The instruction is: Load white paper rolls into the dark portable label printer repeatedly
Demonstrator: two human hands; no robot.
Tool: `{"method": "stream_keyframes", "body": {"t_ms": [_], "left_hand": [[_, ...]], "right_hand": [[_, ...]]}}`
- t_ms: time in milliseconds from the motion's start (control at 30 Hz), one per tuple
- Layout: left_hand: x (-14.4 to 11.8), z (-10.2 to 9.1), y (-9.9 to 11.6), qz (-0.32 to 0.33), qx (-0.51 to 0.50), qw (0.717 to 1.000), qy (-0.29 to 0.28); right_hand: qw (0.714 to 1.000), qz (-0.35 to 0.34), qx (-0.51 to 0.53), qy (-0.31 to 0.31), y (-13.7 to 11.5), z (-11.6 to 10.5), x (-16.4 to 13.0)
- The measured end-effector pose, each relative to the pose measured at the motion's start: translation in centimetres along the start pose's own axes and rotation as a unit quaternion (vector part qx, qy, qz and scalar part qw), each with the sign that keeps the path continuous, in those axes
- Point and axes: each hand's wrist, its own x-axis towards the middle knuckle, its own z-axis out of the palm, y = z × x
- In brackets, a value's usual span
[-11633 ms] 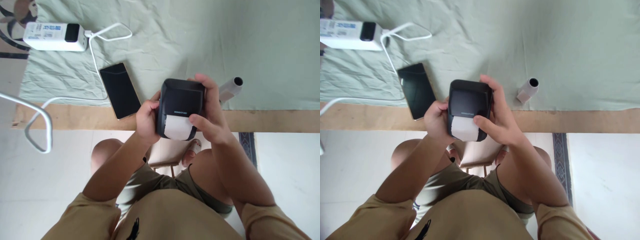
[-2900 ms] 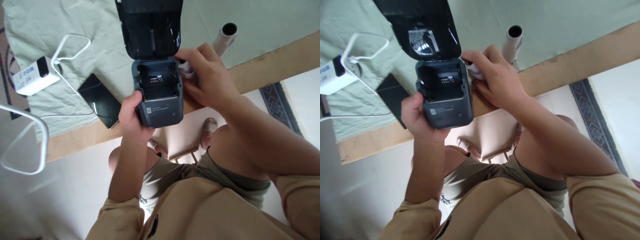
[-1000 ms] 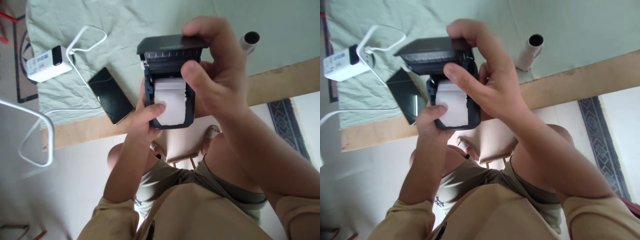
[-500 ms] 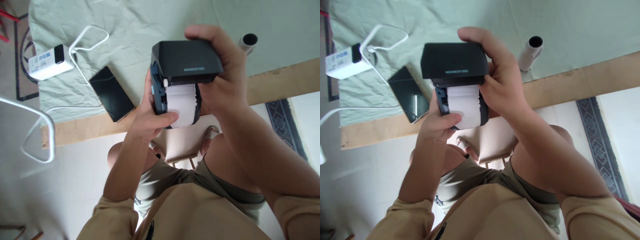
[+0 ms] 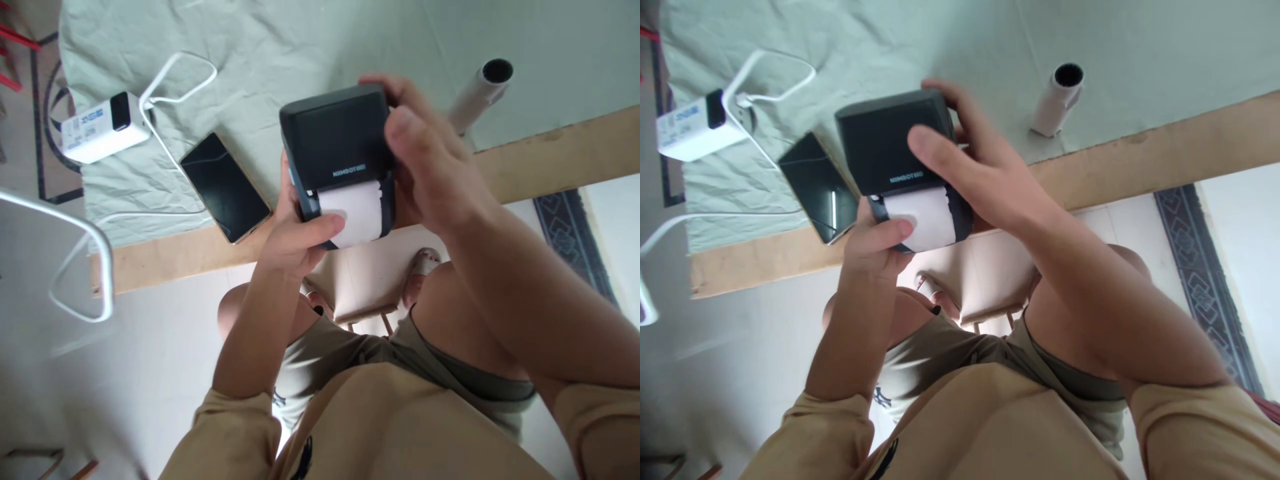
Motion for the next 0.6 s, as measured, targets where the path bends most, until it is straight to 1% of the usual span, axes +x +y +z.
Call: {"method": "stream_keyframes", "body": {"t_ms": [67, 133, 300, 367, 467, 533, 600], "left_hand": [[-0.1, 0.0, 0.1, -0.01, 0.008, 1.0, -0.009], [-0.2, 0.0, 0.3, -0.012, 0.015, 1.0, -0.011], [-0.2, 0.2, 0.0, 0.009, 0.009, 1.0, -0.024], [0.0, 0.3, -0.4, 0.027, 0.007, 0.999, -0.021], [0.3, 0.4, -0.8, 0.054, 0.023, 0.998, -0.023], [0.5, 0.6, -1.0, 0.074, 0.027, 0.996, -0.04], [0.6, 0.9, -1.1, 0.089, 0.01, 0.994, -0.057]], "right_hand": [[0.999, 0.022, 0.036, -0.022, -0.2, 0.4, -0.4], [0.998, 0.019, 0.033, -0.042, -0.3, 0.5, -0.7], [0.998, -0.036, -0.027, -0.041, 1.0, -0.1, -0.4], [0.996, -0.064, -0.032, -0.054, 1.9, -0.4, -0.2], [0.991, -0.102, 0.004, -0.089, 2.9, -1.0, 0.2], [0.985, -0.131, 0.034, -0.106, 3.4, -1.5, 0.6], [0.98, -0.152, 0.054, -0.115, 3.6, -2.0, 1.2]]}}
